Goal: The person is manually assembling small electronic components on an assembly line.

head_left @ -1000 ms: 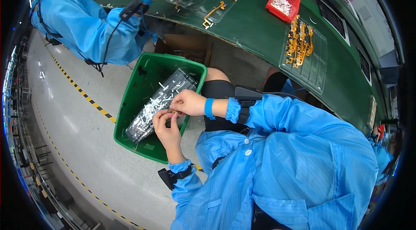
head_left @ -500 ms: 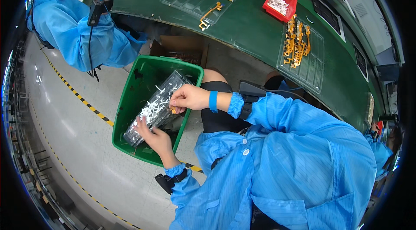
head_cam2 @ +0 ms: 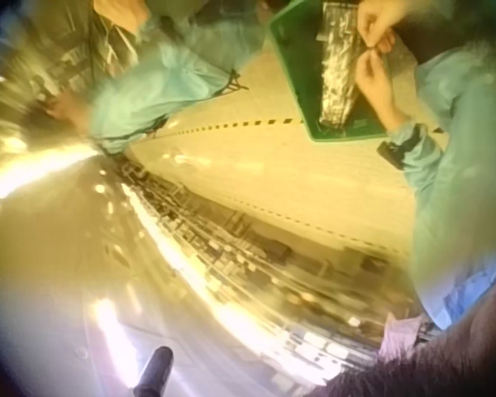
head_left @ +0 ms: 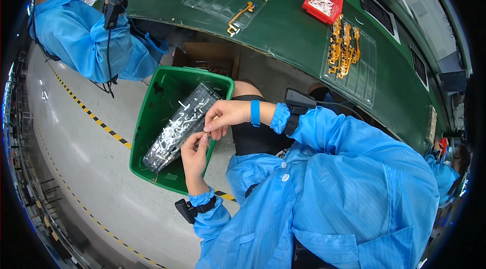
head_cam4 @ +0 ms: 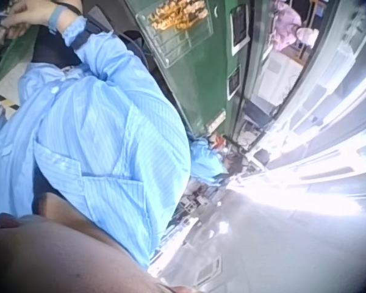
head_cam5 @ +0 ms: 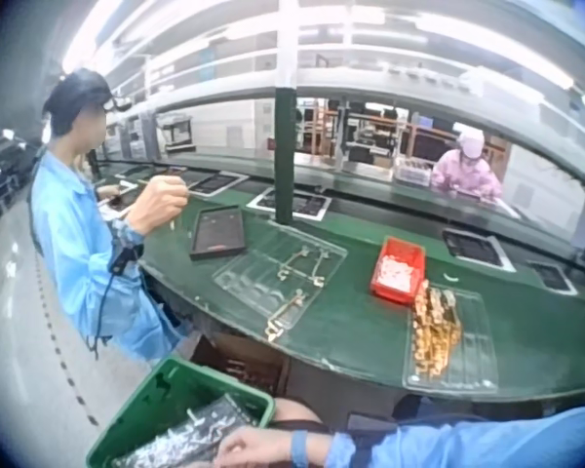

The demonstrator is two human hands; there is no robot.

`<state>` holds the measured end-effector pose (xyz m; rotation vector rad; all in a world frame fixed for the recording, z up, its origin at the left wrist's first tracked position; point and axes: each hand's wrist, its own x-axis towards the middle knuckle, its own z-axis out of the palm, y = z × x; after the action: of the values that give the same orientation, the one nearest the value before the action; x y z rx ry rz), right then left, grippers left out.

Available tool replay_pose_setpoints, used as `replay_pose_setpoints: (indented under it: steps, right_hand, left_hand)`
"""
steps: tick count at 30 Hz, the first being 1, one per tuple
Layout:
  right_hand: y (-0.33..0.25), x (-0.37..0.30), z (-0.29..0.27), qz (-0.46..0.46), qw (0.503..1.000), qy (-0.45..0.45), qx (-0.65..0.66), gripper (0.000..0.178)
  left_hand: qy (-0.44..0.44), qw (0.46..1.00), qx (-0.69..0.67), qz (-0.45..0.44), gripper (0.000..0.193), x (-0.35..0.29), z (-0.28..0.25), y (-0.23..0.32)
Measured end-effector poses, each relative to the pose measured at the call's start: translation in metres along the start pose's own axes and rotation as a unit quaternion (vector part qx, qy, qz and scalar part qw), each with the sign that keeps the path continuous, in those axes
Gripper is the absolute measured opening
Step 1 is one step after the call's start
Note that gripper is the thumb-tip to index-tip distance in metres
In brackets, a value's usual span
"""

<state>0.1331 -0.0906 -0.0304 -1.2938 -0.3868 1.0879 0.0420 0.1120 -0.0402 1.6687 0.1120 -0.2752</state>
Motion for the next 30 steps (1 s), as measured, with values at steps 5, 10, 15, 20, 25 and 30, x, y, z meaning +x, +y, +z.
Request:
replay_pose_setpoints:
  steps: [5,10,15,20,25,30]
  right_hand:
    - [0.001,-0.005,0.003,-0.031,0.994,0.028,-0.099,0.022]
    - [0.013,-0.006,0.002,-0.066,0.99,0.098,-0.078,0.018]
    - [0.01,-0.011,0.011,-0.124,0.969,0.154,-0.148,0.018]
    - [0.003,-0.016,0.011,-0.141,0.946,0.135,-0.259,0.017]
    - [0.009,-0.009,0.013,-0.146,0.969,0.164,-0.116,0.015]
    - [0.012,-0.007,-0.001,-0.098,0.983,0.158,0.003,0.016]
  left_hand:
    - [0.03,0.994,0.094,0.045,0.017,0.004,0.01,0.0]
    - [0.271,0.846,0.357,0.29,0.018,0.005,0.035,0.013]
    - [0.238,0.846,0.379,0.29,0.01,0.005,0.052,0.0]
    - [0.224,0.886,0.326,0.241,0.01,0.005,0.052,0.007]
    - [0.333,0.901,0.268,0.076,0.018,0.001,0.021,0.003]
    - [0.457,0.778,0.431,0.006,0.038,-0.008,-0.04,-0.039]
